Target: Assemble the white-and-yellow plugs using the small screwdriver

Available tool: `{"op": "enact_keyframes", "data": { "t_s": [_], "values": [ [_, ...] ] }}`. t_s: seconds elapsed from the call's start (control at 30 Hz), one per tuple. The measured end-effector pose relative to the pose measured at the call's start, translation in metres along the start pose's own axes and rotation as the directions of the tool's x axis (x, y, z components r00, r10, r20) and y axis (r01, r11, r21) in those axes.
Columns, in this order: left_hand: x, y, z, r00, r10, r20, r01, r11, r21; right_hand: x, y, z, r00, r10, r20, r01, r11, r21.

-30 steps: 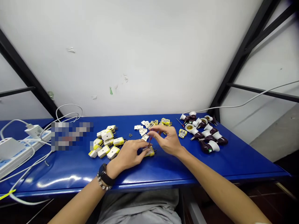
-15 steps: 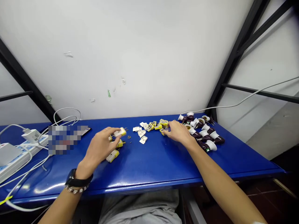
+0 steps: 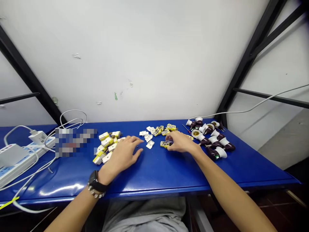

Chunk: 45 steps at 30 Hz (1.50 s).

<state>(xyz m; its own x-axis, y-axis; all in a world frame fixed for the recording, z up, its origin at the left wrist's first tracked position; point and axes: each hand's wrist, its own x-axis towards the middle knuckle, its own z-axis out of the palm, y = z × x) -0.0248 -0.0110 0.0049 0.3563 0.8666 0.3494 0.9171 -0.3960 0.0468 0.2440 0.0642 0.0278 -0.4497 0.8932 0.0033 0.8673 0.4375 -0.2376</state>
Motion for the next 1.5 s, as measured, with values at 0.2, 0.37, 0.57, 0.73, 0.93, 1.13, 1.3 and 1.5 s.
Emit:
{"op": "enact_keyframes", "data": {
  "t_s": [0.2,0.37,0.57,0.73,0.93,1.13,1.3,1.5],
  "values": [
    [0.02,0.04,0.018,0.986,0.102,0.131,-0.111,0.992,0.061,-0.003,-0.004,0.0,0.966,-0.233,0.111,0.216,0.966,0.142],
    [0.017,0.033,0.019,0.986,0.072,0.148,-0.063,0.996,-0.061,-0.003,-0.006,0.007,0.934,-0.343,0.105,0.313,0.922,0.228],
    [0.015,0.022,0.018,0.991,-0.086,-0.106,0.038,0.918,-0.395,0.001,-0.012,0.021,0.931,-0.366,0.017,0.342,0.884,0.32],
    [0.016,0.025,0.027,0.979,-0.151,-0.138,0.012,0.715,-0.699,0.003,-0.017,0.028,0.933,-0.358,-0.031,0.342,0.859,0.381],
    [0.012,0.023,0.03,1.0,-0.012,-0.014,-0.001,0.748,-0.664,0.004,-0.013,0.029,0.944,-0.326,-0.051,0.319,0.859,0.4],
    [0.011,0.02,0.034,1.0,-0.023,0.008,0.023,0.78,-0.626,0.004,-0.012,0.029,0.941,-0.336,-0.025,0.32,0.868,0.381],
    [0.012,0.023,0.039,0.998,-0.056,-0.011,0.037,0.781,-0.623,0.005,-0.013,0.03,0.938,-0.345,-0.044,0.335,0.864,0.376],
    [0.013,0.022,0.039,0.999,-0.049,-0.003,0.037,0.8,-0.599,0.004,-0.012,0.03,0.93,-0.365,-0.048,0.355,0.853,0.383]
  ]
}}
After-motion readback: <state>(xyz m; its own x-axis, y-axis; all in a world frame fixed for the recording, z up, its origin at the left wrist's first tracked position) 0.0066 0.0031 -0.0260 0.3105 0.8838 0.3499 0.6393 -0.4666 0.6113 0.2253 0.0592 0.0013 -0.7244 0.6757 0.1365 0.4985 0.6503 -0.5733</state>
